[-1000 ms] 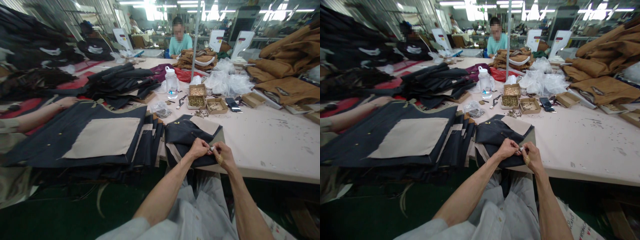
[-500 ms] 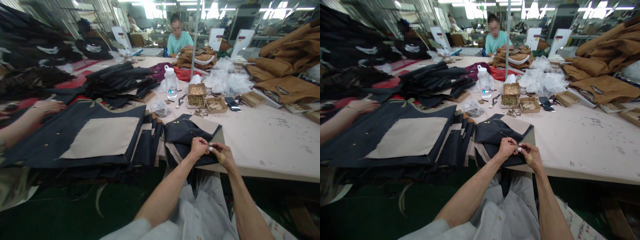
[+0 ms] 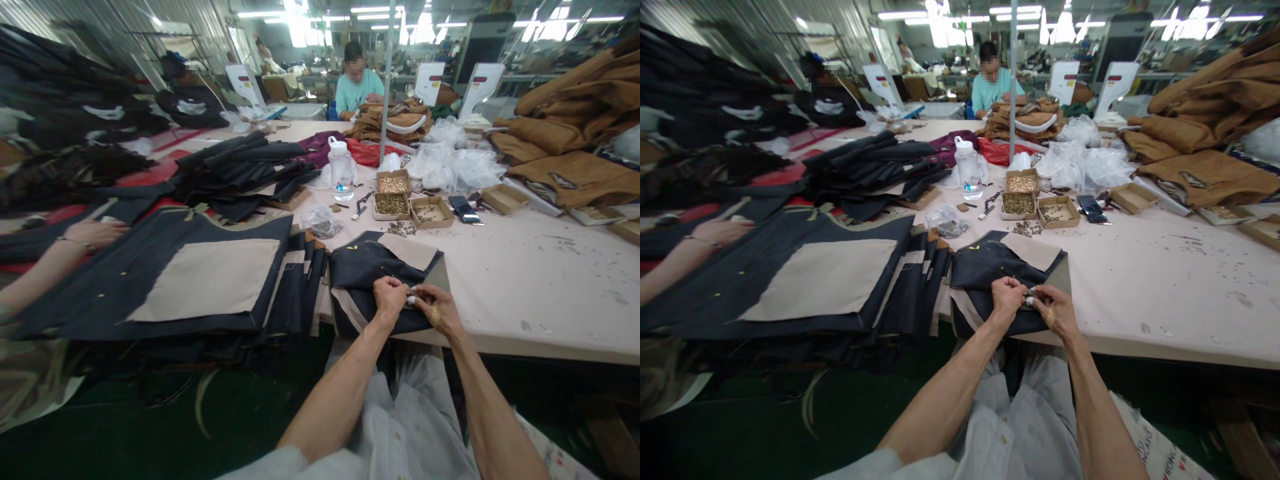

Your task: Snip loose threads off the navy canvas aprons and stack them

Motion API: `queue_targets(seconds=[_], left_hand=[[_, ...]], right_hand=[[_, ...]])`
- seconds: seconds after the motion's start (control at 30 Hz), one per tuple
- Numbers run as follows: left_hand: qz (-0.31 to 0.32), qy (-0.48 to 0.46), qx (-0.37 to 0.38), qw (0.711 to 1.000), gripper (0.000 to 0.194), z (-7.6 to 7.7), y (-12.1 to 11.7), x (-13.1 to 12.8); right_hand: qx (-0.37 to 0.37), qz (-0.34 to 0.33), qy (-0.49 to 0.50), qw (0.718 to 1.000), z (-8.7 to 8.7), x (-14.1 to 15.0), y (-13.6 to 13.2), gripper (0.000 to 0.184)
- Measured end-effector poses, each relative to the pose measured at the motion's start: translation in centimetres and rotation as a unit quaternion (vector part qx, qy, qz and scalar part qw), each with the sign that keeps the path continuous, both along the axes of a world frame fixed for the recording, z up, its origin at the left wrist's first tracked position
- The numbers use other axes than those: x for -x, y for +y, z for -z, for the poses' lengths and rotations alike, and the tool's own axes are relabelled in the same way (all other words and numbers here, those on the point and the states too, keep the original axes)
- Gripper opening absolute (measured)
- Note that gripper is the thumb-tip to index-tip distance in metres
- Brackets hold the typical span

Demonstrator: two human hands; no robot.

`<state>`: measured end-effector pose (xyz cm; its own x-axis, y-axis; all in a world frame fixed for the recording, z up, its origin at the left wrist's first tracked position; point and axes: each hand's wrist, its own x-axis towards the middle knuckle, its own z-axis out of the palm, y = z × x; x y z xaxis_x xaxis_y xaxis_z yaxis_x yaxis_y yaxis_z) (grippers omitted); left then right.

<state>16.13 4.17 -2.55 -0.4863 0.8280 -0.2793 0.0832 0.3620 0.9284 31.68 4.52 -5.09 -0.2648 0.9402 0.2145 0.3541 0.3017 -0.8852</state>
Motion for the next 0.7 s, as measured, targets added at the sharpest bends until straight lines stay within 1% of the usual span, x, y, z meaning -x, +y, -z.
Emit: queue_targets(seconds=[0.1,0.17,0.23,0.47,0.7], left_hand=[[0.038,0.024,-0.001,0.999,0.014,-0.17,0.17,0.34],[0.063,0.041,-0.004,0.997,0.018,-0.23,0.30,0.45],[0.077,0.060,-0.009,0.995,0.018,-0.33,0.39,0.45],[0.051,0.133,-0.046,0.989,0.011,-0.87,0.24,0.50],[0.040,0.169,-0.055,0.983,0.012,-0.57,-0.07,0.55]], right_hand=[[-0.054,-0.009,-0.030,0.998,0.10,-0.25,-0.27,0.032],[-0.069,-0.009,-0.030,0.997,0.11,-0.26,-0.41,0.031],[-0.077,-0.005,-0.034,0.996,0.11,-0.16,-0.49,0.031],[-0.106,-0.008,-0.111,0.988,0.12,-0.01,-0.35,0.032],[-0.114,-0.016,-0.168,0.979,0.18,-0.76,-0.38,0.026]])
